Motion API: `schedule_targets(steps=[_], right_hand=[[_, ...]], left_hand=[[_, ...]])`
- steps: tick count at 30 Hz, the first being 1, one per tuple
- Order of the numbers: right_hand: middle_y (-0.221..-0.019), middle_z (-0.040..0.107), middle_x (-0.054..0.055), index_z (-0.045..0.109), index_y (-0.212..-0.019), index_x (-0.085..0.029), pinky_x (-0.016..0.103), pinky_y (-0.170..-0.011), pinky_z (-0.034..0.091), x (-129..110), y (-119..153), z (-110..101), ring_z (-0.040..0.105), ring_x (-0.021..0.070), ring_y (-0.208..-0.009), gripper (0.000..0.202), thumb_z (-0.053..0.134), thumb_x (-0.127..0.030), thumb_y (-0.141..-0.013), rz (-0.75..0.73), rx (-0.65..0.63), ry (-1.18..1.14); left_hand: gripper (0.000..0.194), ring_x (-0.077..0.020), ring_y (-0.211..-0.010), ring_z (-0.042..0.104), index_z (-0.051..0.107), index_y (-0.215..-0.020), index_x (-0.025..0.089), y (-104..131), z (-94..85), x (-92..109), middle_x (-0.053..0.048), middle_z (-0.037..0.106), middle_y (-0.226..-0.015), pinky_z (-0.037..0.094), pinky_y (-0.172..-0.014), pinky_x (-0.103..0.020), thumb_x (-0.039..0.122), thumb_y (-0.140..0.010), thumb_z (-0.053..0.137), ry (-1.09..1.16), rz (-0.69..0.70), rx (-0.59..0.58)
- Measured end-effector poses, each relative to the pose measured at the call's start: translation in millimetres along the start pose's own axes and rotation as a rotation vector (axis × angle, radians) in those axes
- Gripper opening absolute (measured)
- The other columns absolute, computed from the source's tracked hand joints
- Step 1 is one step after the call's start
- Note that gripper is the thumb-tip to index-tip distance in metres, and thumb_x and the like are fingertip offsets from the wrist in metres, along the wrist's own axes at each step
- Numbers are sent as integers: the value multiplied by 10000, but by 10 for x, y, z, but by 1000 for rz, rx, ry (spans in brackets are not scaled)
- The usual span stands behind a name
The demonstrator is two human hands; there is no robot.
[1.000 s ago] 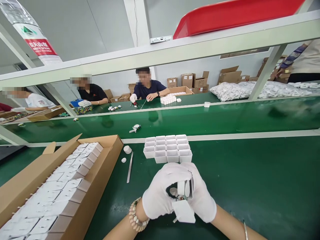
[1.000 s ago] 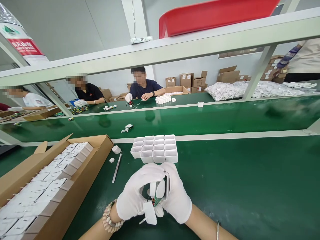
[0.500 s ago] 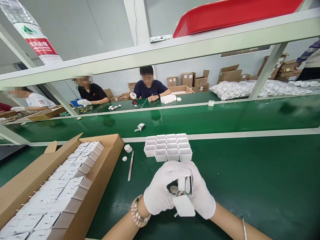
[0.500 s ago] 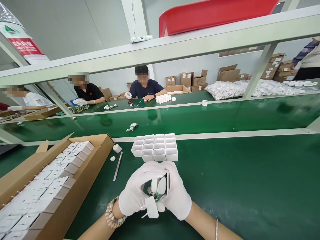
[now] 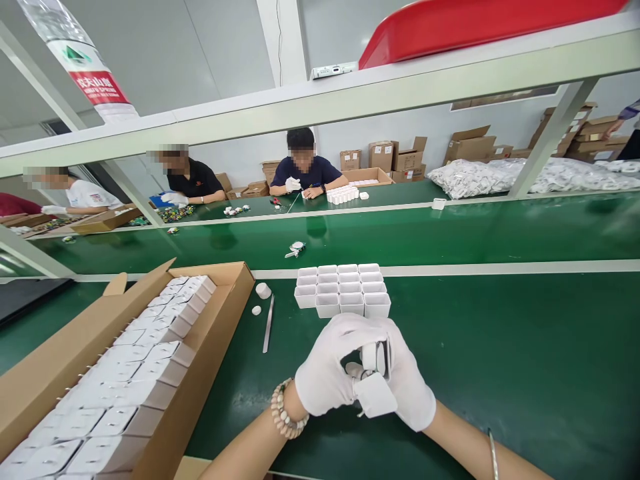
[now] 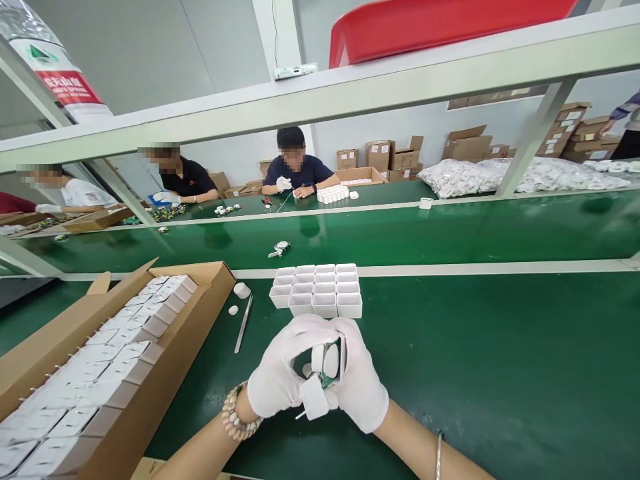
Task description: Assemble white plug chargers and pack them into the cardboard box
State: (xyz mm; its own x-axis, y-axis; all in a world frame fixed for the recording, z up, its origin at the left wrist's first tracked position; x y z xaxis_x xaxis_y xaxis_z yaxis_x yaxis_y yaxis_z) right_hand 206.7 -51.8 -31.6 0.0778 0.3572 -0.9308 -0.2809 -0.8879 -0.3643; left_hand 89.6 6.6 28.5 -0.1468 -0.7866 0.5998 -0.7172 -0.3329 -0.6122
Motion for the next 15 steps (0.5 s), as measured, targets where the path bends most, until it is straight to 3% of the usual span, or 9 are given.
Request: schedule_targets(steps=[8,15], right_hand=[[-1125,556,84,505,-1137,-219,409,-829,529,20,11,-7,566,282,-1066,391,632,-176,-769,-121,1,69],[-1100,565,73,500,-1149,-232,406,-848,531,13,-3,4,588,265,-1028,406,621,-155,-769,-145,9,108]], left_hand=[[547,-211,-965,592,565,-1196,249,-39,-2,28,-62,637,-1044,474,-898,-355,365,-696,756,-61,80,7],[548,-224,-1057,558,550,-1189,245,-41,25,9,-74,593,-1127,459,-936,-357,290,-680,746,-95,76,-19]])
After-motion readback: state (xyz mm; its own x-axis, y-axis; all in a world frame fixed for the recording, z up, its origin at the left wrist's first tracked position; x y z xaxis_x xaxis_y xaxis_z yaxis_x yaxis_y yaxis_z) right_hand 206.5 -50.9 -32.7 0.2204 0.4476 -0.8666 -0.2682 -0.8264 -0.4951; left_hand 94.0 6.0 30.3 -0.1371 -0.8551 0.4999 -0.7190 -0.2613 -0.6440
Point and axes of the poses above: each hand's wrist, its own y-axis away from the middle knuckle, its own z-axis out of the palm, x = y × z, the point moved 2 cm from there along -y, towards the middle knuckle
